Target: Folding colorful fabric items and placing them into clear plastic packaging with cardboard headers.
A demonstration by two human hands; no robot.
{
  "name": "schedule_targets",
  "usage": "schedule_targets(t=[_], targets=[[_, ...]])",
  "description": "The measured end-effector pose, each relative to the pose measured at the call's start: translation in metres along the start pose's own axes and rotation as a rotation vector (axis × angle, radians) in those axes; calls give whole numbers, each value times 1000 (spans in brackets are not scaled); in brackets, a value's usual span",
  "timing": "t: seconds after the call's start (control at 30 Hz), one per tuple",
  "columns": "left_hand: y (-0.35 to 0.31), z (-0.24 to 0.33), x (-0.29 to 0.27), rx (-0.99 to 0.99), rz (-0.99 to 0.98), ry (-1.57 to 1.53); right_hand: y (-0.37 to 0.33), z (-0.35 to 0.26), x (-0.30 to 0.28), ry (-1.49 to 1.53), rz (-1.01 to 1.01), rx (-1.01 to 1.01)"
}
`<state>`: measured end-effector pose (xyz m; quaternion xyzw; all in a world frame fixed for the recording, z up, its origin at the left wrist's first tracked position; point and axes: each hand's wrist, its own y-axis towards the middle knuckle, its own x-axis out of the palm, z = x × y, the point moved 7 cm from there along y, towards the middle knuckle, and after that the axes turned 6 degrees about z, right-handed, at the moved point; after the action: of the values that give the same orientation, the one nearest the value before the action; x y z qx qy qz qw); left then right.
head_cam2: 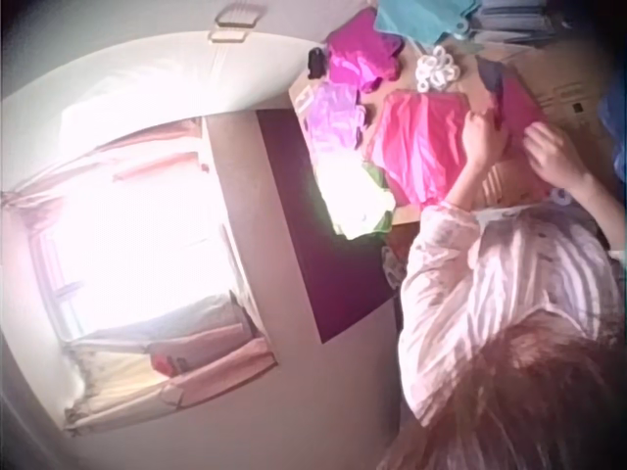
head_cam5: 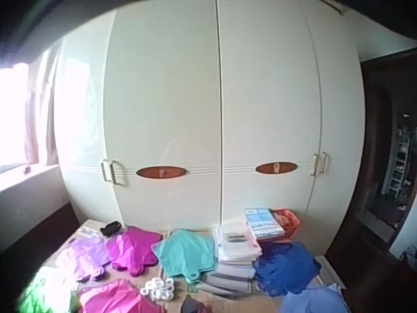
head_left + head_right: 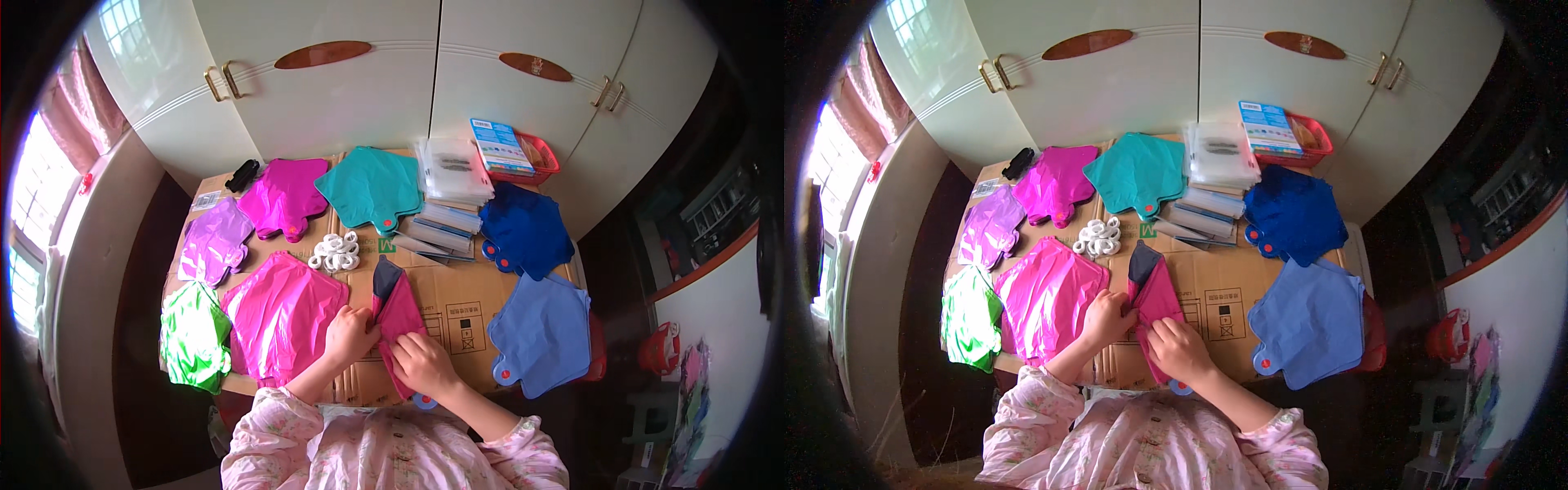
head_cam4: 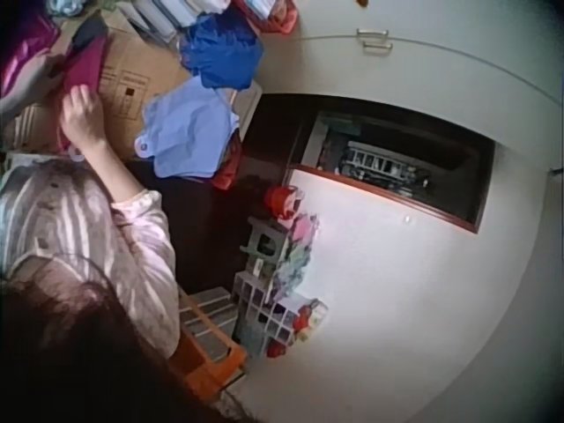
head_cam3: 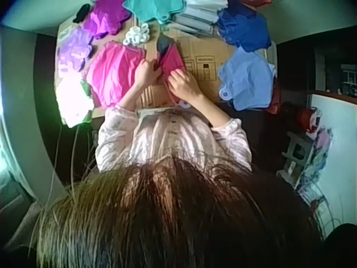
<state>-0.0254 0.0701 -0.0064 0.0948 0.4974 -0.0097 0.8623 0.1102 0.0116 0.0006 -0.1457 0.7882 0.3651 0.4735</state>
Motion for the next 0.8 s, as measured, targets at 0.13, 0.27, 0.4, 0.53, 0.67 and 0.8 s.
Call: schedule_targets(t=[0.13,0.27,0.4,0.53,0.67,0.8], targets=[[-2,1,-3,-52,21,-95,-13,-7,-9,52,75,53],[-3,6,6,70,-20,-93,-14,-7,-8,62,68,45],[-7,7,13,81,-30,13,-14,-7,-7,79,48,29],[-8,8,11,162,1,6,-9,-3,-6,73,68,34],[-4,13,3,234,79,-47,4,3,0,100,78,51],[-8,11,3,260,125,-82,9,3,-1,125,130,39]])
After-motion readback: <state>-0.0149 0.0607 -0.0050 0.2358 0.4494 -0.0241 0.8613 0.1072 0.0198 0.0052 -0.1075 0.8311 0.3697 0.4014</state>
